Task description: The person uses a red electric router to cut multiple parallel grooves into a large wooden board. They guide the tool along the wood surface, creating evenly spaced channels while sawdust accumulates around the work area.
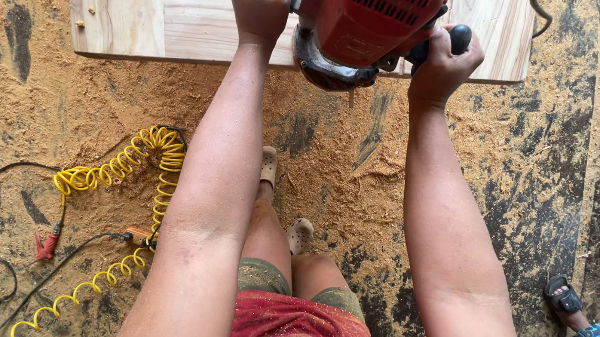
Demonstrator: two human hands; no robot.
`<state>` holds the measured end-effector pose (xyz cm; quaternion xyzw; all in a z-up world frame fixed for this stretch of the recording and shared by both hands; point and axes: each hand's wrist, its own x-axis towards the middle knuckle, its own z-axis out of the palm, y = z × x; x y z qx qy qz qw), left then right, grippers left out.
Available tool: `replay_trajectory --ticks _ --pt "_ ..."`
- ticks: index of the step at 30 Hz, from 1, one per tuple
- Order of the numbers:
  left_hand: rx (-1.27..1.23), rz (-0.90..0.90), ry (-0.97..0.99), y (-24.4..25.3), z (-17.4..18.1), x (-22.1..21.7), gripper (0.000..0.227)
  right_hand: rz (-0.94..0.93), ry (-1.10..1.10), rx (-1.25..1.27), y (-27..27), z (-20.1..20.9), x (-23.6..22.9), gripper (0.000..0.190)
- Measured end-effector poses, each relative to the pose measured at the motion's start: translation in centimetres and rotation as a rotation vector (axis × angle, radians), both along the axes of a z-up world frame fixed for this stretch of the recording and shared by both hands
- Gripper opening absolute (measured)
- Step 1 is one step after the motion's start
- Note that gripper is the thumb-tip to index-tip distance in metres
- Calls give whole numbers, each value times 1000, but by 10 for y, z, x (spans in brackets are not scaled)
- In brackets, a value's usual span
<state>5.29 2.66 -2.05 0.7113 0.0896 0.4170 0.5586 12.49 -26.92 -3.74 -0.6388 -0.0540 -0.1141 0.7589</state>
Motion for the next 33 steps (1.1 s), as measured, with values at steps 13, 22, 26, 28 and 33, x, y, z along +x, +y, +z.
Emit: replay_trajectory --ticks 13,22,26,28,33 --pt "-36 17 49 2 12 7 12 23 -20 -71 10 11 6 17" --pt "6 20 3 11 8 20 18 26 -30 -58 16 10 18 18" --pt "7 30 16 14 7 25 18 24 -35 -58 20 11 23 19" --pt "-2 30 2 15 7 29 18 30 -43 -54 21 11 26 19" --pt "1 31 28 20 6 38 23 33 -56 -53 24 9 36 18"
